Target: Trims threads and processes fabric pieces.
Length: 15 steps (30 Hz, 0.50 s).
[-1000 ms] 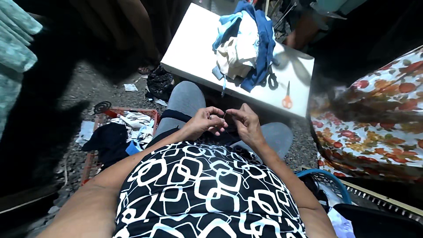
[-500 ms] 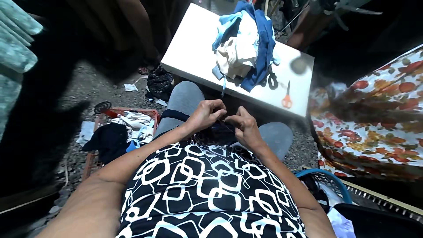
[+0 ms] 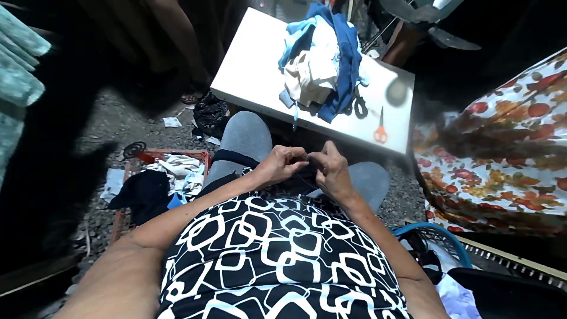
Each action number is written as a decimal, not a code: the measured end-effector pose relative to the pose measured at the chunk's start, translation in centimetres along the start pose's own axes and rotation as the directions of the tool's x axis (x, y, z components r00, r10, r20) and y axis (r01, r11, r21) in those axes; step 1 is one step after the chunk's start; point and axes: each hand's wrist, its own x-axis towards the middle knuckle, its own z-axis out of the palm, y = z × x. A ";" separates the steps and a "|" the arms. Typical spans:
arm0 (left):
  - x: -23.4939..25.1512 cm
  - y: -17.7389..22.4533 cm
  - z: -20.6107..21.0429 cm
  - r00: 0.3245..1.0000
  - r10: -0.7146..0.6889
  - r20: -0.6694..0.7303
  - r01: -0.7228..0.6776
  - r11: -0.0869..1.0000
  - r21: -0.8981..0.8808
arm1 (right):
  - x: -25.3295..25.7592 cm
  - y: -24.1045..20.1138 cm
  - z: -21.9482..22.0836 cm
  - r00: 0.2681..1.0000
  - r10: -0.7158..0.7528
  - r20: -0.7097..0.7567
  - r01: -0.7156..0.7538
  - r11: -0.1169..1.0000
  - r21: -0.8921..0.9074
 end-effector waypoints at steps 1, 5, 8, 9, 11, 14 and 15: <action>0.3 0.0 -0.2 1.000 0.004 -0.011 -0.003 1.000 0.021 | -0.1 0.0 0.0 0.999 -0.005 0.047 0.005 1.000 0.001; -0.2 -0.7 -1.1 0.987 -0.149 -0.066 0.135 0.973 -0.189 | -0.2 0.3 -0.4 0.991 0.072 0.117 -0.105 0.946 0.308; -2.1 -1.4 -0.5 0.983 -0.174 -0.054 0.122 0.848 -0.516 | -0.2 0.1 -0.5 0.966 0.243 0.084 -0.245 0.771 0.588; -2.0 -1.2 -0.3 0.981 -0.190 -0.033 0.134 0.795 -0.591 | -0.2 0.1 -0.4 0.951 0.298 0.079 -0.276 0.710 0.648; -1.5 -0.4 0.1 0.973 -0.231 -0.001 0.169 0.716 -0.677 | -0.4 -0.2 -0.3 0.930 0.361 0.076 -0.304 0.631 0.714; -0.8 0.9 0.5 0.955 -0.295 -0.006 0.205 0.679 -0.705 | -0.3 -0.5 0.1 0.920 0.389 0.057 -0.294 0.586 0.755; -0.6 1.2 0.6 0.946 -0.325 -0.022 0.217 0.681 -0.699 | -0.1 -0.3 0.5 0.915 0.401 0.036 -0.276 0.560 0.781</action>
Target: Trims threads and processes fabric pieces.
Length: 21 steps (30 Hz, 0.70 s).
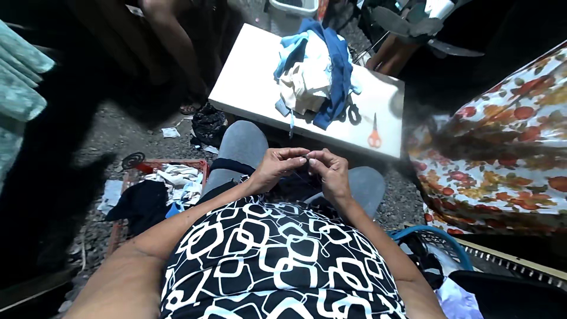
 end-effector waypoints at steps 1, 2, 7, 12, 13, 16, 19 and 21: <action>0.0 0.0 0.3 0.999 -0.004 -0.040 0.005 1.000 0.005 | 0.1 0.2 0.2 1.000 -0.012 -0.011 0.012 1.000 0.016; 0.0 0.0 0.6 0.997 0.001 -0.079 0.000 1.000 0.009 | 0.1 0.1 0.4 0.999 -0.030 -0.012 0.030 1.000 0.000; -0.7 -0.3 1.5 0.964 0.139 -0.226 -0.122 0.989 0.085 | -0.3 0.1 1.2 0.996 -0.095 0.004 0.094 0.990 -0.104; -1.4 -0.1 1.4 0.923 0.347 -0.165 -0.293 0.913 0.283 | -0.1 0.0 1.4 0.989 0.147 0.029 -0.149 0.986 0.081; -1.3 -0.2 1.3 0.917 0.374 -0.142 -0.315 0.894 0.318 | -0.1 -0.2 1.3 0.975 0.218 0.040 -0.221 0.967 0.130; -1.2 0.2 1.3 0.915 0.387 -0.111 -0.316 0.861 0.399 | -0.1 -0.8 1.3 0.943 0.333 0.021 -0.327 0.909 0.259; -0.9 0.3 1.2 0.936 0.338 -0.096 -0.269 0.864 0.425 | -0.2 -0.9 1.2 0.966 0.257 -0.007 -0.245 0.931 0.270; -0.6 0.4 1.1 0.937 0.340 -0.078 -0.264 0.839 0.476 | -0.2 -0.2 0.9 0.993 0.121 -0.004 -0.118 0.975 0.191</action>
